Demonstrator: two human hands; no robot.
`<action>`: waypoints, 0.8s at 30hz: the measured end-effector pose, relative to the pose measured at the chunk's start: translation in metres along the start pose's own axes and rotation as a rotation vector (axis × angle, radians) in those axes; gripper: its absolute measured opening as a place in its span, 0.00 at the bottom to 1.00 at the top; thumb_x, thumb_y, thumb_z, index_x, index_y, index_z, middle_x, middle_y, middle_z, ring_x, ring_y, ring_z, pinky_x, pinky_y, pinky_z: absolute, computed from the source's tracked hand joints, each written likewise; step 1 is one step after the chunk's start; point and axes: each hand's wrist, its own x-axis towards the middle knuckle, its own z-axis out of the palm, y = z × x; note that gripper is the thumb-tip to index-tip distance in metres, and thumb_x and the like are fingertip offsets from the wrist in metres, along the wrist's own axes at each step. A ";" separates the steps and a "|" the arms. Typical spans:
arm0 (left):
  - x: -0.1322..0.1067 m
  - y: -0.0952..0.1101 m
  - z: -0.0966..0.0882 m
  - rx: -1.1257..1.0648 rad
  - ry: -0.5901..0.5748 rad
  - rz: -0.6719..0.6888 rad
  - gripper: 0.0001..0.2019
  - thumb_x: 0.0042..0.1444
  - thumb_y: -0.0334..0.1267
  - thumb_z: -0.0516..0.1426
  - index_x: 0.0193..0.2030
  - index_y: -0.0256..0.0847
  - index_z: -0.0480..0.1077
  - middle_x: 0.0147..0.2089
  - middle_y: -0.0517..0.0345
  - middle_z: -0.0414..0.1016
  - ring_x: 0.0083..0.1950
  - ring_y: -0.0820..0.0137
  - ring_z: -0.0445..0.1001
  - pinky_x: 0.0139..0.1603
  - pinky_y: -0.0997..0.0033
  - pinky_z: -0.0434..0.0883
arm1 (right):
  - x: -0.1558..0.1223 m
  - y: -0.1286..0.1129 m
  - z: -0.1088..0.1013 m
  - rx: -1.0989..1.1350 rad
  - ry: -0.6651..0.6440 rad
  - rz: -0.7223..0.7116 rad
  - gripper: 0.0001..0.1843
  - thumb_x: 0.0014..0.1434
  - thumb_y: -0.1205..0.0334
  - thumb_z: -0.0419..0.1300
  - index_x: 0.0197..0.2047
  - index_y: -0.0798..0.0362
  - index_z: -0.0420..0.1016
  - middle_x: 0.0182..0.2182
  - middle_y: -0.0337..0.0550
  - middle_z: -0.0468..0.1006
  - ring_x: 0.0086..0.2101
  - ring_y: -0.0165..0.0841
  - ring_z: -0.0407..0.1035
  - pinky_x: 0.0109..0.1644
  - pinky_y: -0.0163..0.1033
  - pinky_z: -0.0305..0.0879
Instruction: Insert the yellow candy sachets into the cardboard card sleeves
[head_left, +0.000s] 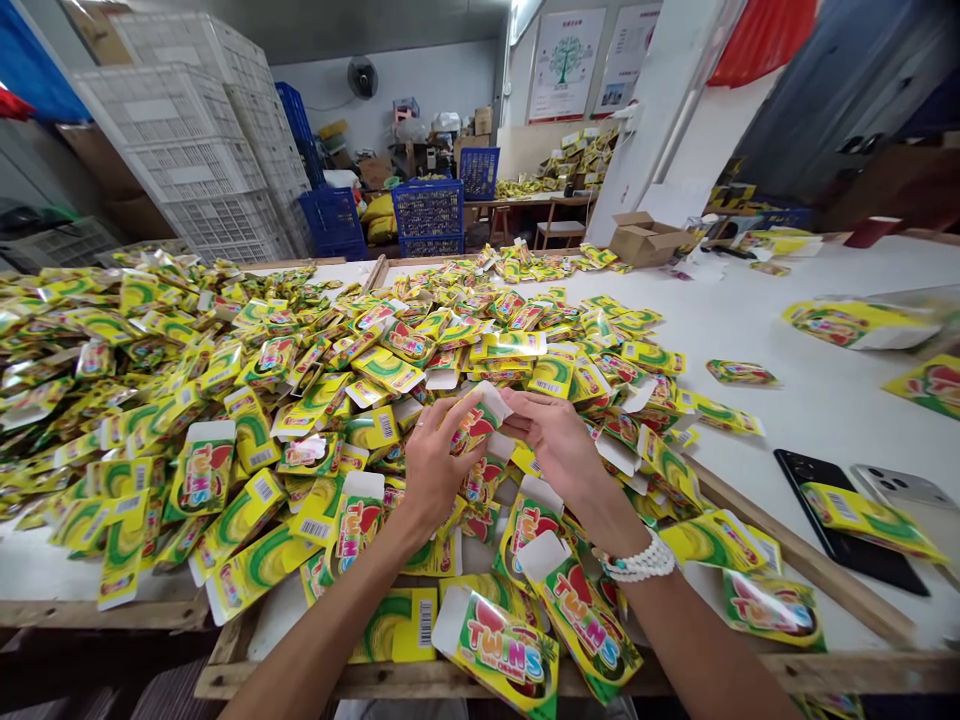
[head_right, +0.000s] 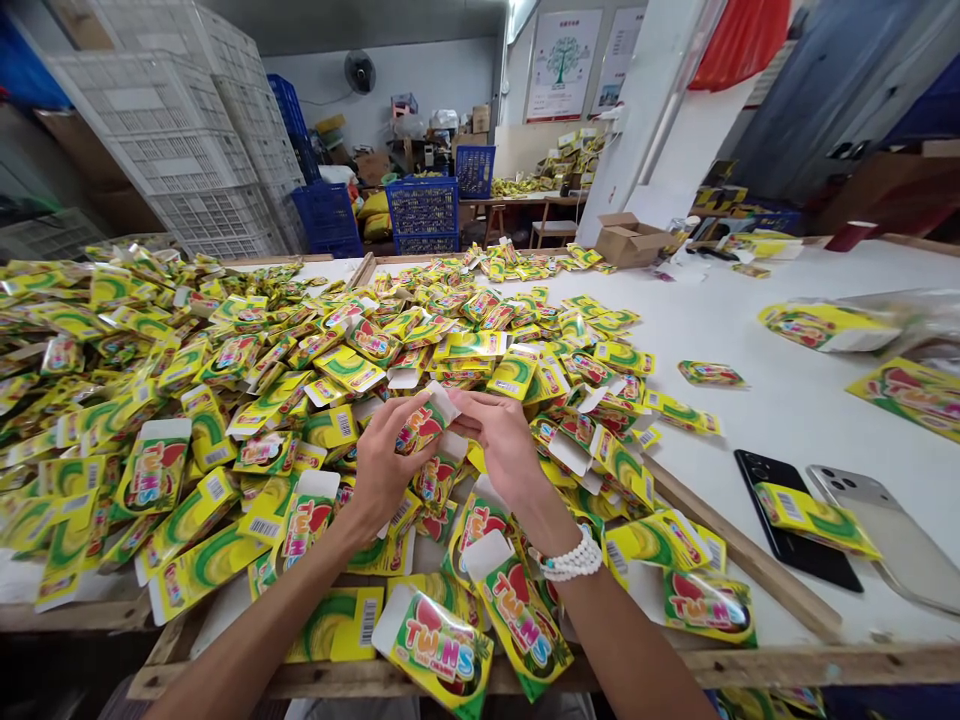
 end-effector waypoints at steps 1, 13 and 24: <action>0.000 0.001 0.000 0.003 0.002 -0.001 0.29 0.59 0.29 0.67 0.66 0.51 0.71 0.57 0.55 0.79 0.56 0.62 0.79 0.58 0.63 0.77 | -0.001 0.001 0.001 -0.014 0.001 -0.001 0.19 0.39 0.51 0.82 0.33 0.51 0.89 0.37 0.46 0.89 0.37 0.38 0.81 0.46 0.42 0.78; -0.003 0.007 -0.001 0.176 0.083 0.059 0.33 0.59 0.30 0.68 0.70 0.49 0.68 0.55 0.54 0.81 0.54 0.60 0.80 0.55 0.63 0.77 | -0.007 0.019 0.013 -0.077 0.176 -0.125 0.17 0.38 0.55 0.80 0.34 0.49 0.91 0.37 0.47 0.90 0.40 0.43 0.83 0.52 0.51 0.79; -0.005 0.009 -0.005 0.316 0.094 0.081 0.32 0.57 0.31 0.71 0.68 0.47 0.71 0.52 0.54 0.82 0.50 0.60 0.80 0.55 0.60 0.76 | -0.007 0.020 0.012 -0.303 0.159 -0.277 0.12 0.45 0.57 0.76 0.36 0.46 0.91 0.37 0.46 0.90 0.41 0.48 0.84 0.52 0.54 0.79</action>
